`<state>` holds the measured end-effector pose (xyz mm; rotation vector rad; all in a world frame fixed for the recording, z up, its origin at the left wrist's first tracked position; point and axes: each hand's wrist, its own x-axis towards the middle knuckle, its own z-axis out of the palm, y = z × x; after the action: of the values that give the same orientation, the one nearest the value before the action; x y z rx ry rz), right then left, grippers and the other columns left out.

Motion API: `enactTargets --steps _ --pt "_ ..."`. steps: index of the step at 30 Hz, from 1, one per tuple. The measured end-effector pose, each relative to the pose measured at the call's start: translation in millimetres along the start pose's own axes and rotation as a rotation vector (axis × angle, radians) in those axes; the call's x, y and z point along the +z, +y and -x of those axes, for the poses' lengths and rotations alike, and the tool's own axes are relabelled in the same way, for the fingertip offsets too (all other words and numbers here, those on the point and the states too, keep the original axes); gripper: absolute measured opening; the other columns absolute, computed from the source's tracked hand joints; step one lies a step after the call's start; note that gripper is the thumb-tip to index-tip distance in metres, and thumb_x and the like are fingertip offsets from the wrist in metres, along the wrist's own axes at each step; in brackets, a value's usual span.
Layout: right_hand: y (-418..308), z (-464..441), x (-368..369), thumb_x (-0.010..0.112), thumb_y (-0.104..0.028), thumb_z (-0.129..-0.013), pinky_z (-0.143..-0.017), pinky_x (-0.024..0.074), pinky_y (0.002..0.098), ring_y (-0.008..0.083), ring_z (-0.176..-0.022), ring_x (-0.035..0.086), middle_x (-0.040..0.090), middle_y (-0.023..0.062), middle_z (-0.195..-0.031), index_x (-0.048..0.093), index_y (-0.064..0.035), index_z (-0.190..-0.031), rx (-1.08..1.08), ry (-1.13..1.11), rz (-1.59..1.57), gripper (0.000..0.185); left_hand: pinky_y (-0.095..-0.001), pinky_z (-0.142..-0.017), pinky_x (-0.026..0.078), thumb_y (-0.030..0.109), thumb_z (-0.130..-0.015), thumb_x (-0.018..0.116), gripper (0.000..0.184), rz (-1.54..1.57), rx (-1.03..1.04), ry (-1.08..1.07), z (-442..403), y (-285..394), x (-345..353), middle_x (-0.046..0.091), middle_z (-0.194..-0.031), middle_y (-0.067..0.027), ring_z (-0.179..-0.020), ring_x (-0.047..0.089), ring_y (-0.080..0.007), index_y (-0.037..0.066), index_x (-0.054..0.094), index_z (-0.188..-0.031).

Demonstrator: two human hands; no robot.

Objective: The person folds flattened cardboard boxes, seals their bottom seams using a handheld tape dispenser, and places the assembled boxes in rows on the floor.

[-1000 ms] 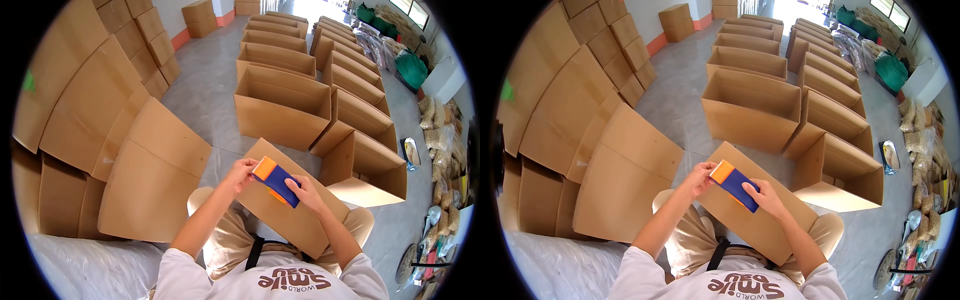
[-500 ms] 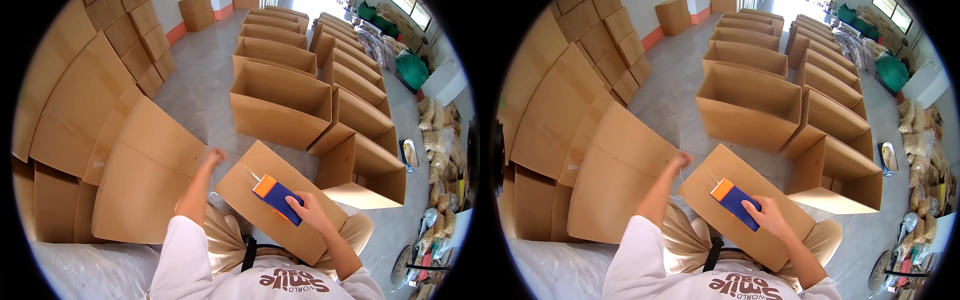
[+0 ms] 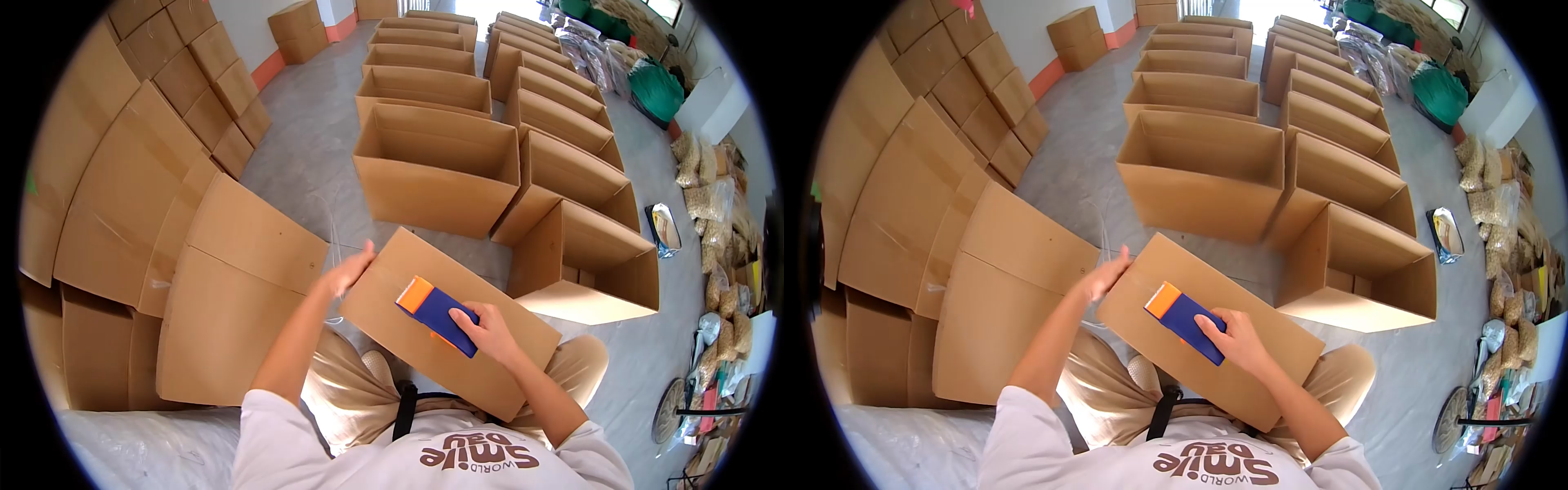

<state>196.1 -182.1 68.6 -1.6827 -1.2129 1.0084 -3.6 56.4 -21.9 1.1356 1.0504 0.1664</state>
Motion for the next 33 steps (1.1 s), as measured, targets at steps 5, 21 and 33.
enactTargets --steps 5,21,33 --pt "2 27 -21 0.06 -0.031 -0.086 -0.057 0.0448 0.0273 0.0114 -0.064 0.056 0.063 0.0081 -0.075 0.062 0.0032 -0.096 0.038 -0.117 -0.08 0.036 -0.0428 -0.09 0.039 0.052 -0.095 0.022 0.068 -0.553 0.223 0.283 32 9 35 0.061 -0.102 -0.027 -0.102 0.055 -0.0414 -0.002 0.062 -0.105" --pt "75 162 -106 0.068 -0.035 -0.077 -0.049 0.0399 0.026 0.0077 -0.053 0.048 0.054 0.002 -0.056 0.063 0.0027 -0.08 0.323 0.072 0.013 0.038 -0.044 -0.094 0.039 0.054 -0.093 0.029 0.064 -0.975 0.16 0.389 18 11 10 0.06 -0.108 -0.025 -0.108 0.053 -0.0393 0.001 0.061 -0.111" --pt "69 79 -44 0.067 -0.036 -0.078 -0.052 0.0427 0.0296 0.0135 -0.054 0.052 0.057 0.01 -0.06 0.064 0.0058 -0.082 0.019 0.055 0.0 0.042 -0.058 -0.108 0.004 0.05 -0.088 0.042 0.062 -1.334 0.492 0.287 37 75 44 0.025 -0.147 -0.0115 -0.137 0.019 -0.0295 0.015 0.033 -0.14"
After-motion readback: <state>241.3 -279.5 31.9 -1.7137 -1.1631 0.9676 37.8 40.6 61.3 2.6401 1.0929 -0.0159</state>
